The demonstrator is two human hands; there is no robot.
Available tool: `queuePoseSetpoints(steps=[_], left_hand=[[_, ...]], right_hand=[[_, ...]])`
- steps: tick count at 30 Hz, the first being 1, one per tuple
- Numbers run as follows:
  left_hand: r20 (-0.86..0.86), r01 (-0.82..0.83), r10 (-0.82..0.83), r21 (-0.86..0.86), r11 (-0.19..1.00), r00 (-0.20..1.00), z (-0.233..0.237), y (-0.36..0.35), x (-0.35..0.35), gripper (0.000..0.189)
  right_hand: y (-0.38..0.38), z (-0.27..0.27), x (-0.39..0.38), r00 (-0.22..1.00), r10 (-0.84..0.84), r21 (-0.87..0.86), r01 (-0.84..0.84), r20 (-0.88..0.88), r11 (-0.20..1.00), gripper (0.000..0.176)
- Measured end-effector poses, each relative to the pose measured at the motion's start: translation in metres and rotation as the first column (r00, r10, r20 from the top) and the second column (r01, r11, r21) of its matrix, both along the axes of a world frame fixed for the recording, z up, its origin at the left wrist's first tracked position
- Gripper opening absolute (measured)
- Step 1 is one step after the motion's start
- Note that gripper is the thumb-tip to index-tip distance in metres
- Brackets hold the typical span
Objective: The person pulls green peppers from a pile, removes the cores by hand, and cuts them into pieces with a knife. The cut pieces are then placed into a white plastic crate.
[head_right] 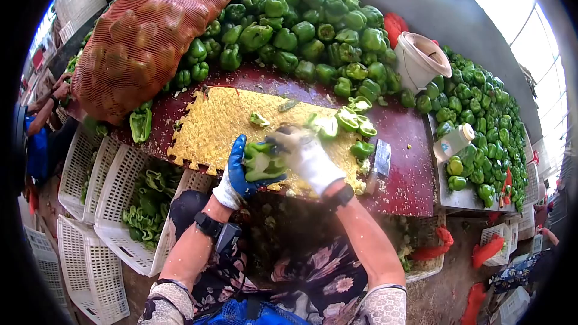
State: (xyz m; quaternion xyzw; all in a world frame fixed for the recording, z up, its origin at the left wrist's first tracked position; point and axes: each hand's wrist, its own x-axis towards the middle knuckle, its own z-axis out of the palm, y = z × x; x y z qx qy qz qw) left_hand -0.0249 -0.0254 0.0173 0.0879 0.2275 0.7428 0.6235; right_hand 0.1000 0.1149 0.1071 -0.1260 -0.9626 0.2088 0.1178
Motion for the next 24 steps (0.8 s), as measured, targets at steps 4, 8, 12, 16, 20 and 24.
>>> queuePoseSetpoints(steps=[4, 8, 12, 16, 20, 24], left_hand=[[0.158, -0.017, -0.015, 0.197, 0.980, 0.987, 0.015, 0.001, 0.013, 0.061], [-0.192, -0.154, 0.196, 0.213, 0.965, 0.962, 0.008, -0.002, 0.021, 0.050], [-0.683, -0.296, 0.378, 0.242, 0.924, 0.625, 0.000, 0.001, 0.025, 0.058], [-0.152, -0.035, 0.120, 0.469, 0.882, 0.981, 0.010, 0.000, 0.035, 0.054], [-0.735, -0.098, 0.350, 0.363, 0.927, 0.582, -0.008, 0.001, 0.032, 0.058], [-0.540, 0.066, 0.006, 0.114, 0.991, 0.842, 0.033, -0.005, 0.034, 0.055]], right_hand=[[-0.011, -0.002, 0.013, 0.904, -0.168, -0.153, 0.116, -0.393, 0.981, 0.040], [-0.052, 0.005, 0.035, 0.929, -0.330, -0.594, 0.173, -0.166, 0.786, 0.037], [-0.071, -0.019, 0.041, 0.965, -0.248, -0.394, 0.194, -0.090, 0.898, 0.058], [-0.056, -0.044, 0.038, 0.978, -0.175, -0.874, -0.013, -0.112, 0.486, 0.066], [-0.035, -0.042, 0.045, 0.995, 0.007, -0.824, -0.083, -0.095, 0.561, 0.057], [-0.048, 0.007, 0.046, 0.968, -0.076, -0.622, 0.213, 0.240, 0.753, 0.039]])
